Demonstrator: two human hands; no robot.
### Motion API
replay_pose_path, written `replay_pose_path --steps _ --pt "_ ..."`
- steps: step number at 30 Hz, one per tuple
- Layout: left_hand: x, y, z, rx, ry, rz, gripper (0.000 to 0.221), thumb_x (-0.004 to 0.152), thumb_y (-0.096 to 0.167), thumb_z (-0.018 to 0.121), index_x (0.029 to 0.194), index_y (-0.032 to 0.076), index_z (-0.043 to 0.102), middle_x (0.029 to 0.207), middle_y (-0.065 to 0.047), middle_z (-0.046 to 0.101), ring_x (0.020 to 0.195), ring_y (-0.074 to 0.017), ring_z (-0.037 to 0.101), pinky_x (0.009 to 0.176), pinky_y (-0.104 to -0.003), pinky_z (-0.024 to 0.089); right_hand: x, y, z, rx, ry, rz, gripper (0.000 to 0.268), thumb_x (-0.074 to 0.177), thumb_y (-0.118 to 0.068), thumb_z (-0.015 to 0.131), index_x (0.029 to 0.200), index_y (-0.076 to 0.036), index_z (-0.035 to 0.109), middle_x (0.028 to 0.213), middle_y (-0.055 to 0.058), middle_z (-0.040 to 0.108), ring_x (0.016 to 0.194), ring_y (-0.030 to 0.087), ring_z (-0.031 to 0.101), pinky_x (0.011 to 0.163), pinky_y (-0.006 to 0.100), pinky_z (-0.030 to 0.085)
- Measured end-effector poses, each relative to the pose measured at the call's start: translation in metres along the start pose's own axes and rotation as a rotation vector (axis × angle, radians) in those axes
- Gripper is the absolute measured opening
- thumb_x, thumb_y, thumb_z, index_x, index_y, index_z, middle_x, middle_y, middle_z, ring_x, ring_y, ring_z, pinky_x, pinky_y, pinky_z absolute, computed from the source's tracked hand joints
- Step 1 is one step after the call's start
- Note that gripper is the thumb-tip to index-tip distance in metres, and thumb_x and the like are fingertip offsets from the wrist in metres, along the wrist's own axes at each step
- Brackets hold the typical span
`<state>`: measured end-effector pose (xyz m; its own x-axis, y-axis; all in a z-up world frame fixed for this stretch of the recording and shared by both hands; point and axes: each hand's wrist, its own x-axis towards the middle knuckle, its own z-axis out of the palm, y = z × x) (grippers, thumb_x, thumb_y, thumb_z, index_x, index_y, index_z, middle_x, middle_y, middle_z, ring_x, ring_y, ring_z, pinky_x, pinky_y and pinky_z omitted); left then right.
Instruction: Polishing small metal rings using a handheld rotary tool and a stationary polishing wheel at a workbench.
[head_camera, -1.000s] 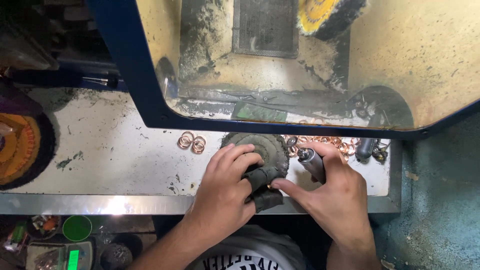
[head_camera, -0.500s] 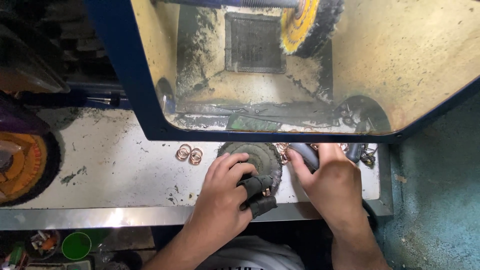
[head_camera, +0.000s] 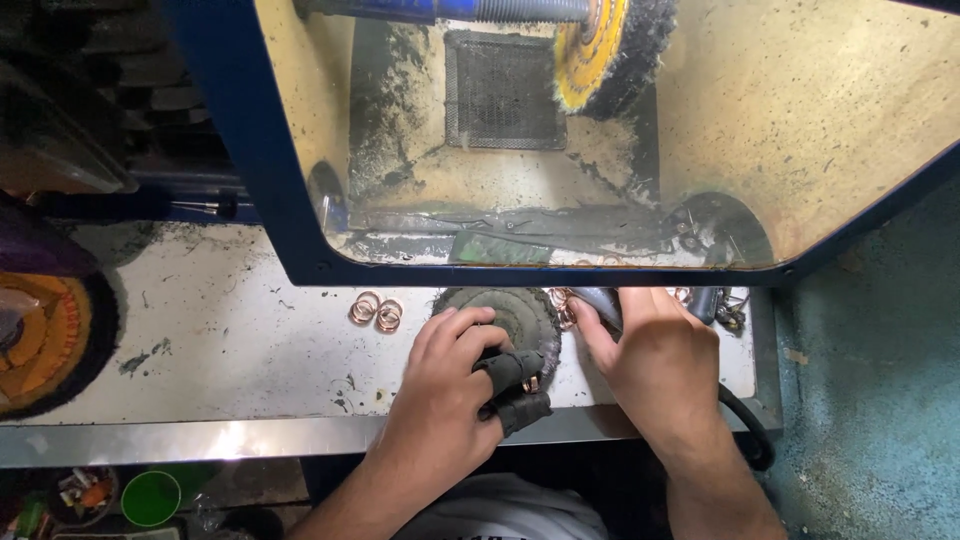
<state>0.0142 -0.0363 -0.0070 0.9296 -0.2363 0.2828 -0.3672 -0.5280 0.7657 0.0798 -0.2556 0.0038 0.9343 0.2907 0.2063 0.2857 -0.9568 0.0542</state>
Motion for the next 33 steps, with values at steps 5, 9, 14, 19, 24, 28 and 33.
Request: replay_pose_path --steps 5,9,14,19,24,28,33 --pt "0.0 -0.001 0.0 0.017 0.009 0.009 0.015 0.075 0.011 0.08 0.073 0.0 0.07 0.113 -0.008 0.061 0.128 -0.0357 0.054 0.117 -0.059 0.034 0.01 -0.007 -0.027 0.176 -0.297 0.332 0.057 0.086 -0.061 0.074 0.087 -0.007 0.056 0.077 0.014 0.067 0.07 0.036 0.066 0.061 0.047 0.051" --pt "0.001 -0.002 -0.002 0.006 -0.013 -0.002 0.006 0.07 0.004 0.074 0.071 -0.001 0.07 0.114 -0.008 0.061 0.129 -0.0351 0.053 0.118 -0.059 0.033 -0.015 -0.004 -0.03 0.439 -0.216 0.231 0.081 0.058 -0.064 0.089 0.117 -0.02 0.054 0.095 -0.003 0.076 0.082 0.025 0.077 0.072 0.042 0.057" --pt "-0.003 -0.004 0.0 0.024 0.014 0.014 0.016 0.077 0.013 0.078 0.077 -0.001 0.072 0.115 -0.01 0.061 0.128 -0.0367 0.054 0.116 -0.059 0.036 -0.023 -0.009 -0.021 0.426 -0.207 0.14 0.087 0.054 -0.06 0.096 0.115 -0.018 0.05 0.107 -0.011 0.07 0.077 0.016 0.075 0.066 0.042 0.058" --pt "-0.004 -0.007 -0.003 0.027 0.014 0.041 0.022 0.083 0.019 0.077 0.078 -0.003 0.074 0.118 -0.012 0.061 0.128 -0.0381 0.053 0.116 -0.059 0.036 -0.021 -0.009 -0.021 0.458 -0.181 0.123 0.087 0.055 -0.054 0.097 0.118 -0.014 0.052 0.11 -0.006 0.066 0.085 0.015 0.073 0.072 0.036 0.058" --pt "-0.003 -0.007 -0.004 0.004 0.005 0.025 0.01 0.068 0.007 0.075 0.072 -0.002 0.073 0.116 -0.012 0.062 0.126 -0.0383 0.054 0.115 -0.059 0.038 -0.03 0.0 -0.03 0.548 -0.018 -0.122 0.04 0.086 -0.02 0.082 0.117 -0.001 0.065 0.118 0.013 0.068 0.113 0.025 0.07 0.104 0.035 0.053" --pt "-0.004 -0.008 -0.008 -0.02 -0.021 0.011 0.012 0.062 0.005 0.074 0.072 -0.001 0.073 0.117 -0.012 0.061 0.128 -0.0381 0.053 0.116 -0.059 0.037 -0.057 0.011 -0.015 0.454 0.044 -0.139 0.03 0.094 -0.017 0.074 0.117 0.001 0.068 0.117 0.016 0.072 0.112 0.032 0.071 0.103 0.04 0.054" --pt "-0.003 -0.009 -0.007 -0.036 -0.025 0.008 0.009 0.059 0.003 0.072 0.067 0.0 0.071 0.117 -0.012 0.062 0.129 -0.0387 0.053 0.116 -0.059 0.036 -0.064 0.02 -0.001 0.434 0.203 -0.297 0.04 0.085 -0.033 0.077 0.099 0.004 0.07 0.097 0.02 0.074 0.084 0.031 0.072 0.077 0.041 0.059"
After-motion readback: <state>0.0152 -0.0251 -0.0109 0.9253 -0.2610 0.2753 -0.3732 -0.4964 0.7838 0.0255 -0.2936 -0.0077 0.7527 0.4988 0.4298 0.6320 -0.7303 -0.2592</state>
